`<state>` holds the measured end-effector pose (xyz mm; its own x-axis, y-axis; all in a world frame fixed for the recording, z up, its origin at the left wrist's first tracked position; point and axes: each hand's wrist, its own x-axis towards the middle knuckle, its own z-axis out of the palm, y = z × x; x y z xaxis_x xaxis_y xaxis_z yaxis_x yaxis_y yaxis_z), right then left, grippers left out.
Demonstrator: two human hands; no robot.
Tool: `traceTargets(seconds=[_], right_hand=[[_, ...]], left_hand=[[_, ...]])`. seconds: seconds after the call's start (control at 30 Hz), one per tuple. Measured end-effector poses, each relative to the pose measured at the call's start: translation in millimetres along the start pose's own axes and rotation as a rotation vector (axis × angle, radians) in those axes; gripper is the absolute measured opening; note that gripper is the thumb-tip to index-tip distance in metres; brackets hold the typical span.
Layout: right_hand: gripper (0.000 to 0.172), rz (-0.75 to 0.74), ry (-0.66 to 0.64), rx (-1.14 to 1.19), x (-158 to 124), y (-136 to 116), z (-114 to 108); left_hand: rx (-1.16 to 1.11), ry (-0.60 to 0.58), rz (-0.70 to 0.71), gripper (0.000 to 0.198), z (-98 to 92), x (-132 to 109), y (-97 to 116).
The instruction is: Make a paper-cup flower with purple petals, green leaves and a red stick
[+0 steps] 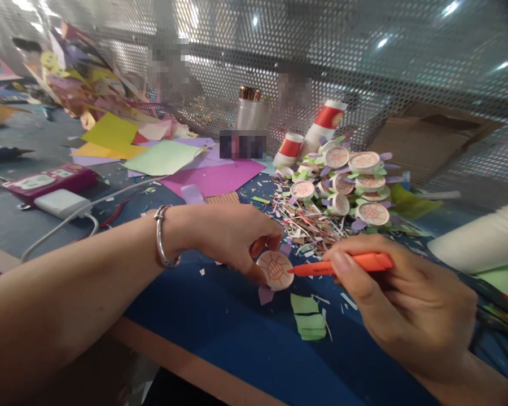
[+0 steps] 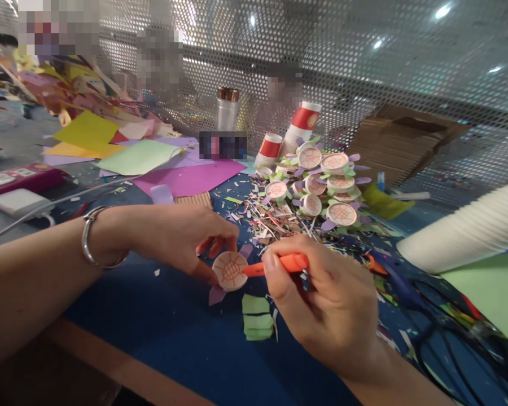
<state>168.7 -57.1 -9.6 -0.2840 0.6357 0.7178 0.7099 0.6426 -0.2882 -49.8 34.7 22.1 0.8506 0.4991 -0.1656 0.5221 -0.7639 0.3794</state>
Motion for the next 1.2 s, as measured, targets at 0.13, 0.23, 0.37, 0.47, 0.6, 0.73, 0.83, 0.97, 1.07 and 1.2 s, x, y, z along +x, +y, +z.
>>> traceTargets(seconds=[0.13, 0.23, 0.37, 0.47, 0.6, 0.73, 0.83, 0.97, 1.07, 1.2], right_hand=[[0.008, 0.017, -0.032, 0.017, -0.6, -1.5, 1.5], [0.008, 0.012, -0.043, 0.031, -0.7, -0.9, 1.4], [0.009, 0.018, -0.026, 0.066, -0.2, -2.8, 1.0], [0.012, 0.067, -0.048, 0.077, 0.3, -5.6, 1.6], [0.011, 0.058, -0.052, 0.074, 1.1, -6.2, 1.2], [0.012, 0.076, -0.051, 0.071, 1.8, -6.0, 1.1], [0.012, 0.080, -0.042, 0.063, 2.2, -6.1, 1.3], [0.012, 0.072, -0.046, 0.037, 2.6, -4.7, 0.3], [0.011, 0.051, -0.066, 0.025, 2.8, -3.6, -0.5], [0.012, 0.071, -0.043, 0.015, 1.7, -4.6, 0.1]], left_hand=[[0.008, 0.001, 0.005, 0.034, 0.3, -0.1, 0.2], [0.008, 0.001, 0.006, 0.035, 0.4, 0.2, -0.3], [-0.002, 0.001, 0.015, 0.035, 0.5, 0.5, -1.0], [-0.005, 0.004, 0.021, 0.033, 0.3, 0.3, -0.9], [-0.004, -0.001, 0.013, 0.034, 0.1, 0.1, -0.5], [0.003, 0.003, 0.018, 0.034, 0.1, 0.5, -0.2], [0.010, 0.001, 0.014, 0.034, -0.5, 0.7, 0.7], [0.015, 0.001, 0.005, 0.035, -1.6, -0.1, 1.9], [0.008, 0.000, 0.011, 0.036, -1.7, -0.6, 1.6], [-0.001, -0.007, 0.010, 0.037, -1.4, -0.9, 0.8]])
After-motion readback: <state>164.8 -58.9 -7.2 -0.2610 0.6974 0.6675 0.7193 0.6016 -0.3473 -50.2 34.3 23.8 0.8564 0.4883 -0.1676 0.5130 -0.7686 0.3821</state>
